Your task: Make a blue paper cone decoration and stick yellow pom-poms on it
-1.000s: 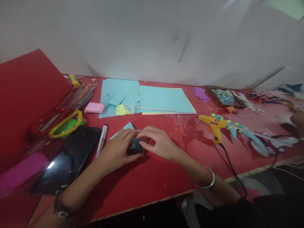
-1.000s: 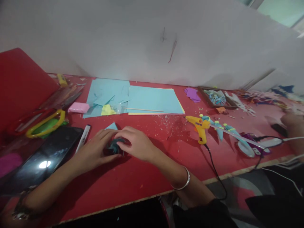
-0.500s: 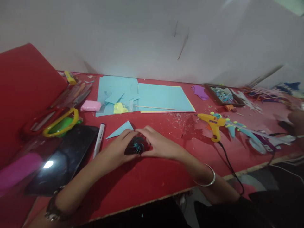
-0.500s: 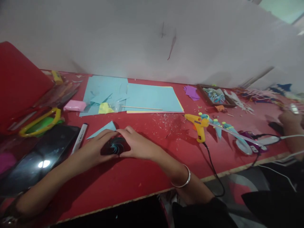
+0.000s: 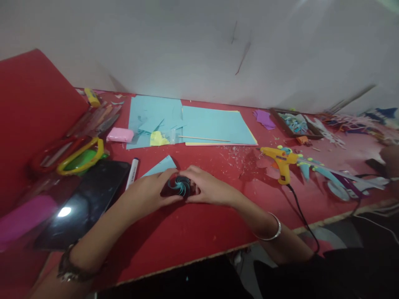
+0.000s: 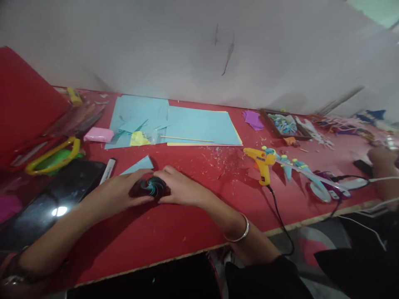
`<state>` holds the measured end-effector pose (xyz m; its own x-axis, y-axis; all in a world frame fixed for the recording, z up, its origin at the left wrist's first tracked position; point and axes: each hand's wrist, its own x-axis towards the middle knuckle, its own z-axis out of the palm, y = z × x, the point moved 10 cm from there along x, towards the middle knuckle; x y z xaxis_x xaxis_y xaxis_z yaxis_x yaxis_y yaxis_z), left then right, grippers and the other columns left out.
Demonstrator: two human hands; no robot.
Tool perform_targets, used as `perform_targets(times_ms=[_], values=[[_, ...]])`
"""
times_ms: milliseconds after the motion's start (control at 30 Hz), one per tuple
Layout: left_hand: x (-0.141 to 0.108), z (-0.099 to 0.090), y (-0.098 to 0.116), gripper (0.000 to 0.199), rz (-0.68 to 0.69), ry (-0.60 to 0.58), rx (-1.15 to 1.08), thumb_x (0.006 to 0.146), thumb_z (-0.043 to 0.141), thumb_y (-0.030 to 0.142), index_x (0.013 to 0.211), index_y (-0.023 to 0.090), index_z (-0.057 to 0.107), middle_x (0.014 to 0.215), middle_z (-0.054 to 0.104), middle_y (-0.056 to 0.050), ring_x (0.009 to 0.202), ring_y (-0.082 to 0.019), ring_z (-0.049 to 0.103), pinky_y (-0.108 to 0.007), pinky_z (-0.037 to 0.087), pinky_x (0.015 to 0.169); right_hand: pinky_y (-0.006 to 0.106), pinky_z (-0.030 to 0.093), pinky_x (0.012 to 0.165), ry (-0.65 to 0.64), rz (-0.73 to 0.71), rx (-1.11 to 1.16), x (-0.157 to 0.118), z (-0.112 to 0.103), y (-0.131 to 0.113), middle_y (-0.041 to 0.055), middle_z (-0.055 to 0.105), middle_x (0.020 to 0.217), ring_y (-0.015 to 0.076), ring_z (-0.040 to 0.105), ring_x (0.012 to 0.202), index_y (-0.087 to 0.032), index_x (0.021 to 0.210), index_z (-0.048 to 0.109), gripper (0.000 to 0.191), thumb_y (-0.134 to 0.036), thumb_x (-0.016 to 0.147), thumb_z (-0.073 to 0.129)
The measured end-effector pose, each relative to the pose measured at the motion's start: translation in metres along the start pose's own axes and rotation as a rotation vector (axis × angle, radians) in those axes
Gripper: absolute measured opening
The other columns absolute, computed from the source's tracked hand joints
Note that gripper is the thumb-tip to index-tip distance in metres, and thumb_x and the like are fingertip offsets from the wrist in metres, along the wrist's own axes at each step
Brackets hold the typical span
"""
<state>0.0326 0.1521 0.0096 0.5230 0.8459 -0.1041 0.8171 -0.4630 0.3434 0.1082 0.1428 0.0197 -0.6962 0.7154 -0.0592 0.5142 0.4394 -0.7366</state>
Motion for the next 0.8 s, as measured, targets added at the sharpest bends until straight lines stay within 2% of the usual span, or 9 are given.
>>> perform_targets(times_ms=[100,300,433,567,800], values=[[0.0006,0.0005,0.0008,0.039,0.001,-0.004,-0.038,0.076,0.052,0.043,0.111,0.027,0.042,0.093,0.067,-0.005,0.075,-0.026,0.065,-0.029,0.044,0.054,0.029,0.046,0.074,0.006,0.004,-0.020,0.0011,0.0006,0.0002,0.0082,0.047,0.101,0.0179,0.049,0.087,-0.017,0.115,0.047,0.045,-0.024,0.073,0.063],[0.0013,0.0001,0.0066,0.044,0.007,-0.019,-0.123,0.076,0.053,0.036,0.117,0.026,0.039,0.091,0.066,-0.005,0.078,-0.025,0.064,-0.029,0.045,0.058,0.030,0.043,0.085,0.031,-0.050,-0.068,0.0021,0.0012,-0.0036,0.0093,0.048,0.103,0.0188,0.048,0.096,-0.014,0.111,0.046,0.040,-0.027,0.075,0.060],[0.0019,0.0001,0.0067,0.043,0.003,-0.010,-0.158,0.076,0.053,0.035,0.116,0.026,0.040,0.092,0.066,-0.005,0.079,-0.025,0.064,-0.029,0.045,0.058,0.032,0.043,0.087,0.027,-0.055,-0.071,0.0020,0.0028,-0.0041,0.0083,0.047,0.105,0.0189,0.047,0.097,-0.017,0.112,0.044,0.043,-0.026,0.074,0.062],[0.0025,0.0023,0.0059,0.045,0.013,-0.018,-0.231,0.075,0.055,0.033,0.117,0.027,0.039,0.097,0.065,-0.004,0.085,-0.024,0.063,-0.030,0.046,0.064,0.032,0.044,0.086,-0.006,-0.023,-0.091,0.0023,0.0079,-0.0037,0.0093,0.045,0.107,0.0196,0.048,0.098,-0.015,0.114,0.045,0.046,-0.025,0.072,0.063],[0.0047,0.0066,0.0064,0.051,0.013,-0.032,-0.361,0.075,0.055,0.033,0.122,0.026,0.036,0.087,0.065,-0.001,0.077,-0.021,0.063,-0.029,0.046,0.064,0.031,0.041,0.091,0.050,-0.055,-0.083,0.0032,0.0065,-0.0065,0.0108,0.042,0.113,0.0186,0.047,0.103,-0.013,0.110,0.048,0.039,-0.024,0.075,0.061]])
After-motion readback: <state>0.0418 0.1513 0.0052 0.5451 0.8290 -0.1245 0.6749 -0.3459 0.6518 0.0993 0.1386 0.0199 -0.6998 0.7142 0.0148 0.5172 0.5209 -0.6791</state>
